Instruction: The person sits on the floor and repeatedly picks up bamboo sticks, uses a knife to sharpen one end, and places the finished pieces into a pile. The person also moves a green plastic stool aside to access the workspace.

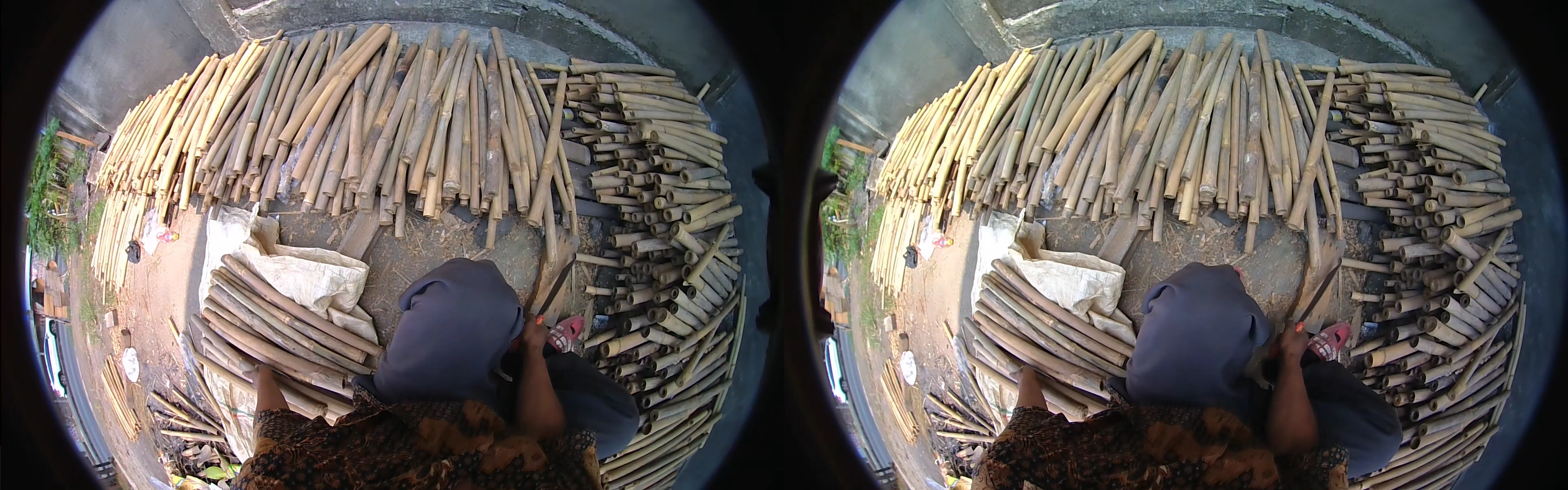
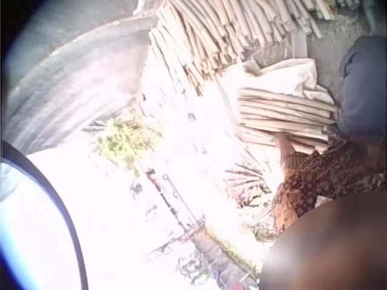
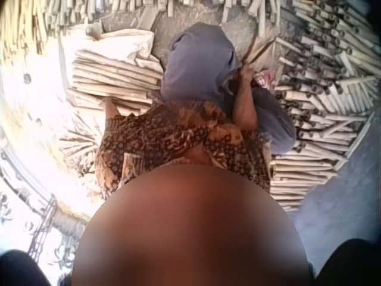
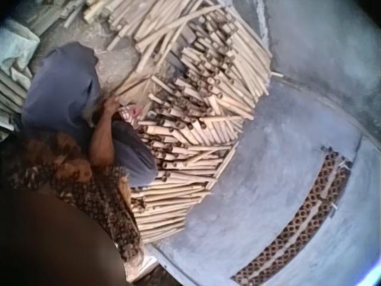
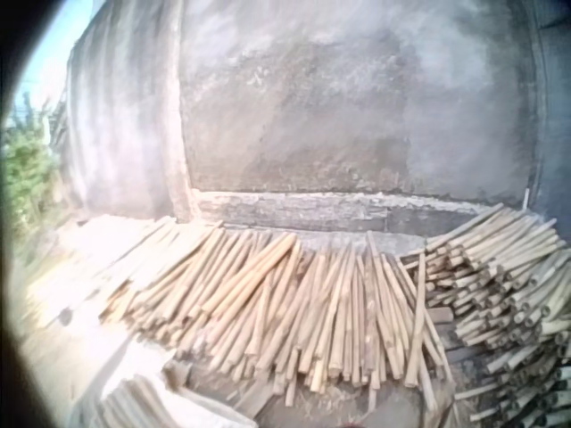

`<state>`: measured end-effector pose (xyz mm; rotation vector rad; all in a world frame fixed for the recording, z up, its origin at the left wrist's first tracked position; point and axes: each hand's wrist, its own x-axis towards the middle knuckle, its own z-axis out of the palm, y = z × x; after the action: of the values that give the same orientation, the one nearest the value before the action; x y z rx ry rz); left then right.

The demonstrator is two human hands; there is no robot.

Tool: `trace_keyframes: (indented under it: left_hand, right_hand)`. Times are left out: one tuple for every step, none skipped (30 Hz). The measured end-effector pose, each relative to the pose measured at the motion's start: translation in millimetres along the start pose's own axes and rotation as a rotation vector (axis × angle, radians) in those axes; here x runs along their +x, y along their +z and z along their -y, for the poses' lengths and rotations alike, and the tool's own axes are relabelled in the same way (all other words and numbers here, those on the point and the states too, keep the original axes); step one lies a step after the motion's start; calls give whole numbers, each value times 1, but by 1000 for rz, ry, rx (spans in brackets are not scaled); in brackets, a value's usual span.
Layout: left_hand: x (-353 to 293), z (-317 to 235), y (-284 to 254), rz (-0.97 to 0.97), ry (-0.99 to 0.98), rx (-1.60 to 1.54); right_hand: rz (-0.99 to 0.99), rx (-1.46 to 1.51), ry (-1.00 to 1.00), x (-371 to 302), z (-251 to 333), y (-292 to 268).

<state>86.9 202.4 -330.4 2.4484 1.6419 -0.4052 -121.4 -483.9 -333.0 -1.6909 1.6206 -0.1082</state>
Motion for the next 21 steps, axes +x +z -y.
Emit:
trace_keyframes:
  left_hand:
    - [-2, -1, 0, 6, -2, -5]
    - [-3, -2, -2, 4, -1, -14]
    - [-5, -3, -2, 7, -4, -19]
    - [-7, -4, -3, 4, -3, -22]
    - [-9, -6, -4, 4, -2, -30]
    - [-11, -7, -5, 4, -3, -36]
    - [-12, -8, -6, 1, 1, -40]
    - [-14, -9, -6, -1, -2, -48]
    - [-15, -10, -7, -7, 2, -56]
    - [-17, -10, -6, -4, 0, -60]
    - [-18, -10, -8, -18, 11, -63]
    - [-20, -9, -7, -14, 4, -63]
    - [-21, -8, -7, -13, 2, -66]
    - [-22, -7, -7, -15, 5, -70]
    - [-22, -5, -7, -14, 3, -73]
    - [-22, -3, -8, -14, 4, -82]
    - [-22, -2, -8, -14, 2, -91]
    - [-21, -1, -8, -19, 6, -101]
    - [-21, -1, -7, -22, 3, -105]
    - [-20, 0, -7, -27, 8, -113]
    - [-18, 0, -6, -33, 7, -114]
  right_hand:
    - [-16, -15, 6, -1, -1, 1]
    - [-27, -40, 6, -1, -3, 2]
    - [-41, -34, -3, -1, -5, 5]
    - [-51, -39, -21, 0, -7, 7]
    - [-64, -51, -7, 1, -10, 11]
    - [-71, -60, -46, 3, -14, 13]
    - [-84, -76, -51, 5, -18, 16]
    - [-108, -98, -39, 7, -22, 17]
    - [-109, -87, -63, 10, -26, 18]
    - [-121, -79, -71, 12, -30, 19]
    - [-87, -82, -71, 14, -34, 19]
    - [-99, -92, -94, 17, -37, 19]
    - [-68, -112, -113, 19, -41, 18]
    - [-37, -132, -136, 20, -44, 18]
    - [-56, -75, -106, 20, -46, 19]
    - [-72, -18, -80, 20, -48, 19]
    - [-68, 30, -23, 19, -49, 20]
    - [-96, 10, -75, 18, -49, 21]
    - [-104, -22, -97, 17, -49, 22]
    - [-114, -52, -118, 16, -48, 23]
    - [-123, -60, -165, 15, -47, 24]
